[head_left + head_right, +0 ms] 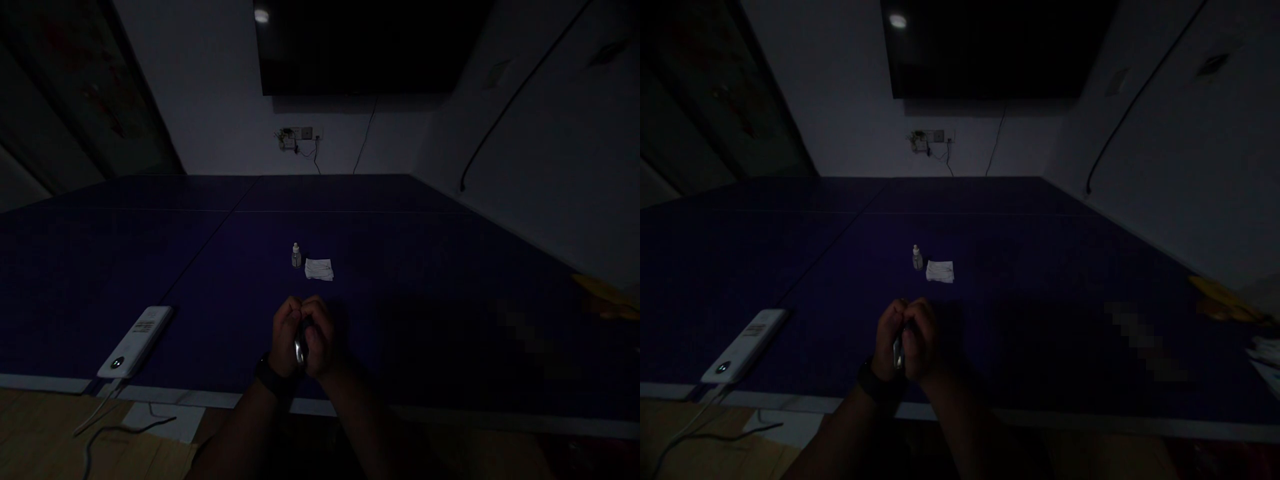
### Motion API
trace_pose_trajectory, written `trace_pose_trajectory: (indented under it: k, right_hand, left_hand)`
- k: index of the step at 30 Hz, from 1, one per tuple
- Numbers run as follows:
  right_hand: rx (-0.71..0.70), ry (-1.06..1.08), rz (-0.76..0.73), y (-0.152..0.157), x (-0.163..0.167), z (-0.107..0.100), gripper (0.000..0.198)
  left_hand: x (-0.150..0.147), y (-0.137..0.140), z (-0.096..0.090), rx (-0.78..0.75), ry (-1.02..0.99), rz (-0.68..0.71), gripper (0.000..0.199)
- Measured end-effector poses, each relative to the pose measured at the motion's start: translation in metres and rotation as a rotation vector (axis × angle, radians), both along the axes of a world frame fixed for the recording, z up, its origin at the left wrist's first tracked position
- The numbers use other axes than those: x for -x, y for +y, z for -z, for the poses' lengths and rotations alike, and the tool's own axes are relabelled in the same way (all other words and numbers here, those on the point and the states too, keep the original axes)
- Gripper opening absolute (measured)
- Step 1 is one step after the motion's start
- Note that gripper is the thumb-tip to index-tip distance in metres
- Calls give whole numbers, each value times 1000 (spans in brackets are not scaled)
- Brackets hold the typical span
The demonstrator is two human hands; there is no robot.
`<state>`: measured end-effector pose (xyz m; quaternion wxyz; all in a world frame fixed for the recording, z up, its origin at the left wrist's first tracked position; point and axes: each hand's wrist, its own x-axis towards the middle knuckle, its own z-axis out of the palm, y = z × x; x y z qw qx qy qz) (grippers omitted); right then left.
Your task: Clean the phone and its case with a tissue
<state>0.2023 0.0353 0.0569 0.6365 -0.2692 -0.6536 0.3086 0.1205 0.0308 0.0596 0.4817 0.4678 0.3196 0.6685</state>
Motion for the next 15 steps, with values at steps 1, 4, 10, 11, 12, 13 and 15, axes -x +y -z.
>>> trace_pose_trajectory:
  k: [1, 4, 10, 11, 12, 13, 15]
  right_hand:
    - [6, -7, -3, 1, 0, -1, 33]
    - [34, -15, -13, 3, -1, -3, 34]
    - [83, 62, -36, 5, 1, -1, 30]
    - [89, 76, -43, 5, 2, 0, 29]
    - [95, 89, -50, 5, 2, 0, 29]
    - [102, 103, -60, 5, 2, 0, 29]
    - [118, 130, -84, 7, 2, 1, 30]
  left_hand:
    - [0, 0, 0, 1, 3, -4, 50]
    - [0, 2, 0, 0, 5, -3, 51]
    - [-1, 3, 5, 17, -12, 35, 48]
    - [-1, 3, 6, 21, -16, 40, 48]
    - [-1, 3, 7, 25, -23, 46, 48]
    - [-1, 4, 7, 27, -32, 51, 48]
    - [-2, 4, 7, 30, -51, 63, 48]
